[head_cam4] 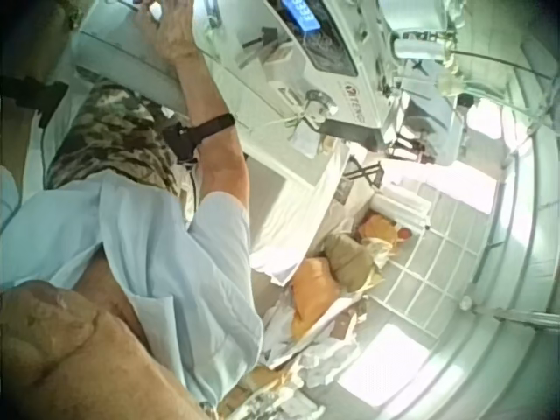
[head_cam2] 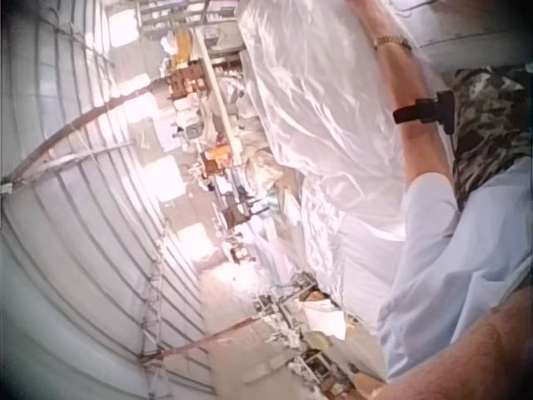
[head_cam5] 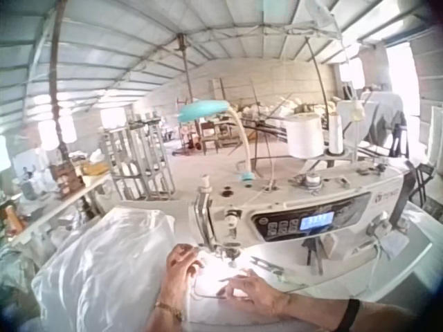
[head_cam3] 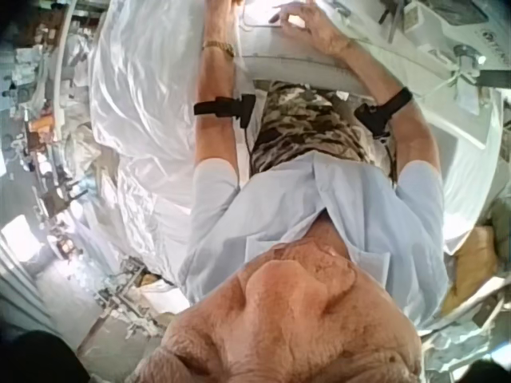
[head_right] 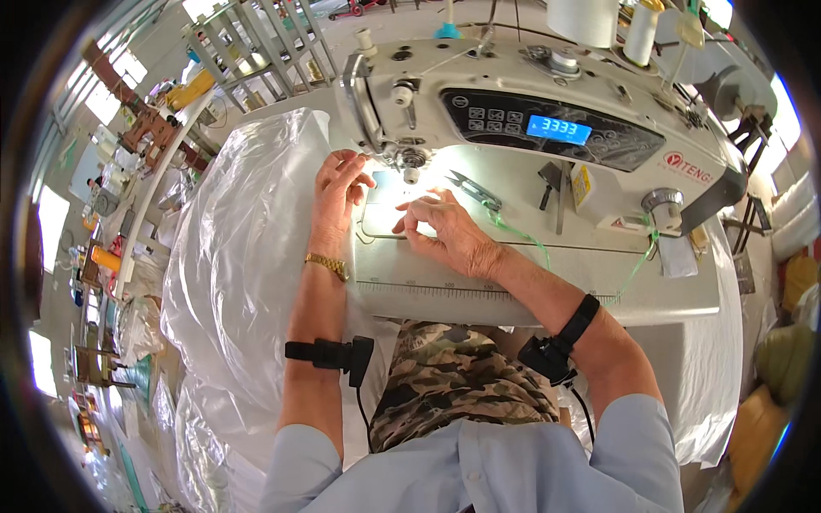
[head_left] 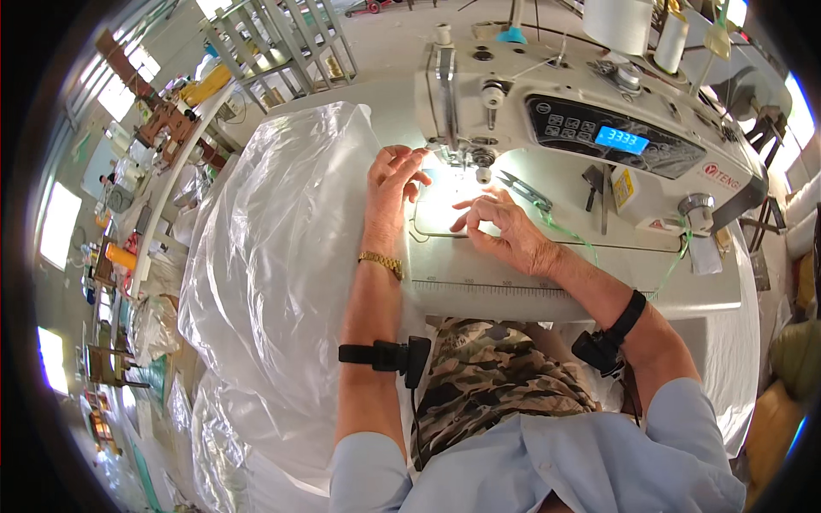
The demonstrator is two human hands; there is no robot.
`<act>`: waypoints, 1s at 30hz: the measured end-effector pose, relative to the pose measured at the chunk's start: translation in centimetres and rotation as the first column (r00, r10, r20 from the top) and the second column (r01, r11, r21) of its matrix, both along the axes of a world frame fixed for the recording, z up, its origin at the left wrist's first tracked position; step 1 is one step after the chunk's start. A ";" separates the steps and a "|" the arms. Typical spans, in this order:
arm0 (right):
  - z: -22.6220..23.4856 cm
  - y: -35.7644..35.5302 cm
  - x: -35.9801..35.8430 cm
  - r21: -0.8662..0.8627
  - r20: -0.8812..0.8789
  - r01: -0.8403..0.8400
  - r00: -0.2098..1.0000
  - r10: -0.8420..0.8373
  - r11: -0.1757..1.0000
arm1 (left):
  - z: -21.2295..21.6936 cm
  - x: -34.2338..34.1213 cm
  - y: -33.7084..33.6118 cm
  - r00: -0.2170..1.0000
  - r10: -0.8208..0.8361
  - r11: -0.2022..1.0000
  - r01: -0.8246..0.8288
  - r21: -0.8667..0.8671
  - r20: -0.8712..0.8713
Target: The recorder is using an industrial sewing machine to stitch together large white plastic/polypropylene sheets.
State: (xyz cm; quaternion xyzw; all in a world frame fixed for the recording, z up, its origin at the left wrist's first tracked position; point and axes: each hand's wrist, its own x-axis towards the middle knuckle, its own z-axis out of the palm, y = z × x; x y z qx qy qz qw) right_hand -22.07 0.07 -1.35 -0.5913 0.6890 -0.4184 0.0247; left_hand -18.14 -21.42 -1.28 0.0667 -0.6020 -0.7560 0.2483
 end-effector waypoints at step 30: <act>-0.2 -4.4 2.0 0.107 0.248 0.529 0.806 -0.538 0.842 | -0.7 1.0 -1.1 0.913 -0.408 0.912 0.408 0.024 -0.029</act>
